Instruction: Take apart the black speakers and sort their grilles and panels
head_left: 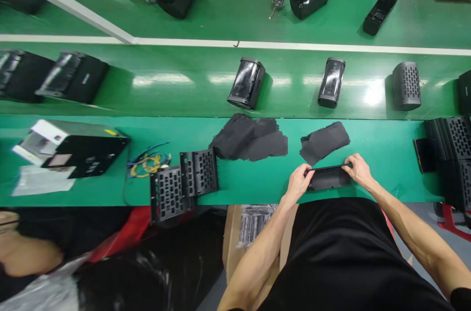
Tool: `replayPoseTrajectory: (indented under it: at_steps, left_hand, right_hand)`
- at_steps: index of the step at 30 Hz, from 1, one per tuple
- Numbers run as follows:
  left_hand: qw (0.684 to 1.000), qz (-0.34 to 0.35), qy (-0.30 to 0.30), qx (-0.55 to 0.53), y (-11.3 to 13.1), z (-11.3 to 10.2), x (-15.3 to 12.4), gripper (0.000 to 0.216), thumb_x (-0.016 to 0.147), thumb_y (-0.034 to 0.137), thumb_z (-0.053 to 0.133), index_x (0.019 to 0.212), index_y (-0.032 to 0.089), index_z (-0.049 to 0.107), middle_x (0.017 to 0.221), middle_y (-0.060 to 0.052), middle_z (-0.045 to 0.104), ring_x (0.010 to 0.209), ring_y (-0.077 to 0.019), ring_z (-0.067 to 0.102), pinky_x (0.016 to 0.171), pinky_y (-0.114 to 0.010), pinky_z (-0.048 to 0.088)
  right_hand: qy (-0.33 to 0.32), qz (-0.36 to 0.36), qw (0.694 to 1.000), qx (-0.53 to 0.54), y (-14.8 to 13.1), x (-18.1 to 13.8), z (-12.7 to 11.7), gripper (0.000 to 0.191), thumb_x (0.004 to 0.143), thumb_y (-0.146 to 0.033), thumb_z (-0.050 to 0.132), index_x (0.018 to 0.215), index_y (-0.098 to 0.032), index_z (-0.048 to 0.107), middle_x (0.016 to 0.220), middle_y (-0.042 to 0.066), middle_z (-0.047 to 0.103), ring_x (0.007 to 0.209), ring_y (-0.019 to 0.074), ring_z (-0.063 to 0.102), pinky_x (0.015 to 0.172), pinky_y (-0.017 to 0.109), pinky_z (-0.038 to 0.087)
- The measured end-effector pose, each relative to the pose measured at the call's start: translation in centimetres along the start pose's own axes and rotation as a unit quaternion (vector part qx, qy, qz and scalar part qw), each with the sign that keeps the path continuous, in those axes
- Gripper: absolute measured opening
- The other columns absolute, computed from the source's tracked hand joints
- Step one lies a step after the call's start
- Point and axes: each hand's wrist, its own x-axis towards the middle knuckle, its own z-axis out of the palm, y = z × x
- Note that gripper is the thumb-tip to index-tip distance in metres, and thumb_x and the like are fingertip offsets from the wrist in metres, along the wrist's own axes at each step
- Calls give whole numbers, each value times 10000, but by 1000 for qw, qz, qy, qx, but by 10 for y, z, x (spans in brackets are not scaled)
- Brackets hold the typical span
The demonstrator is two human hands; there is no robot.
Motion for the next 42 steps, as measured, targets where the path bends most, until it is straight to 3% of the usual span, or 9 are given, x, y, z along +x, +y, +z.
replayPoseTrajectory:
  at_steps: [3, 6, 9, 13, 22, 29, 42]
  left_hand:
    - [997, -29, -24, -74, 8, 1, 3, 338, 945, 555, 618, 988, 220, 615, 759, 38, 586, 688, -144, 544, 683, -261, 467]
    - [986, -55, -43, -150, 19, 3, 7, 527, 839, 678, 703, 1060, 213, 594, 766, 39, 600, 652, -131, 558, 651, -252, 477]
    - [971, -75, -61, -219, 32, 0, 11, 621, 767, 705, 767, 1100, 207, 601, 821, 7, 652, 694, -146, 614, 692, -275, 519]
    - [953, -92, -67, -280, 49, -8, 11, 603, 751, 652, 815, 1112, 203, 635, 928, -31, 713, 802, -172, 659, 739, -282, 538]
    - [968, -69, -44, -239, 59, -13, 9, 549, 851, 655, 753, 1129, 183, 715, 812, -12, 660, 735, -165, 614, 684, -271, 515]
    - [948, -99, -74, -292, 62, -19, 6, 615, 854, 678, 727, 1210, 176, 712, 985, -66, 742, 826, -197, 682, 737, -301, 571]
    - [934, -120, -88, -326, 65, -21, 6, 618, 797, 612, 803, 1234, 182, 726, 1007, -71, 762, 867, -207, 703, 747, -297, 587]
  right_hand:
    - [-35, 2, 997, 69, 1, 6, -15, 168, 862, -384, 708, 868, -243, 618, 808, 2, 658, 784, 212, 611, 733, 312, 438]
    - [-65, 47, 977, 198, -3, 7, -28, 346, 786, -534, 760, 814, -241, 579, 617, -56, 549, 610, 164, 498, 607, 284, 372]
    - [-93, 84, 937, 327, -10, -1, -41, 483, 711, -626, 822, 882, -222, 620, 652, -54, 556, 605, 144, 482, 558, 260, 364]
    - [-106, 106, 892, 428, -15, -16, -52, 545, 683, -631, 859, 954, -203, 657, 803, -14, 624, 694, 153, 553, 574, 251, 446]
    - [-71, 105, 884, 450, -17, -26, -54, 490, 674, -547, 900, 940, -211, 664, 686, -58, 538, 582, 123, 477, 526, 253, 395]
    - [-58, 91, 880, 463, -21, -31, -56, 474, 719, -585, 872, 932, -211, 674, 721, -36, 595, 581, 125, 498, 550, 273, 421]
    - [-67, 105, 868, 480, -21, -33, -57, 466, 724, -564, 879, 954, -205, 691, 721, -35, 606, 586, 116, 512, 563, 261, 436]
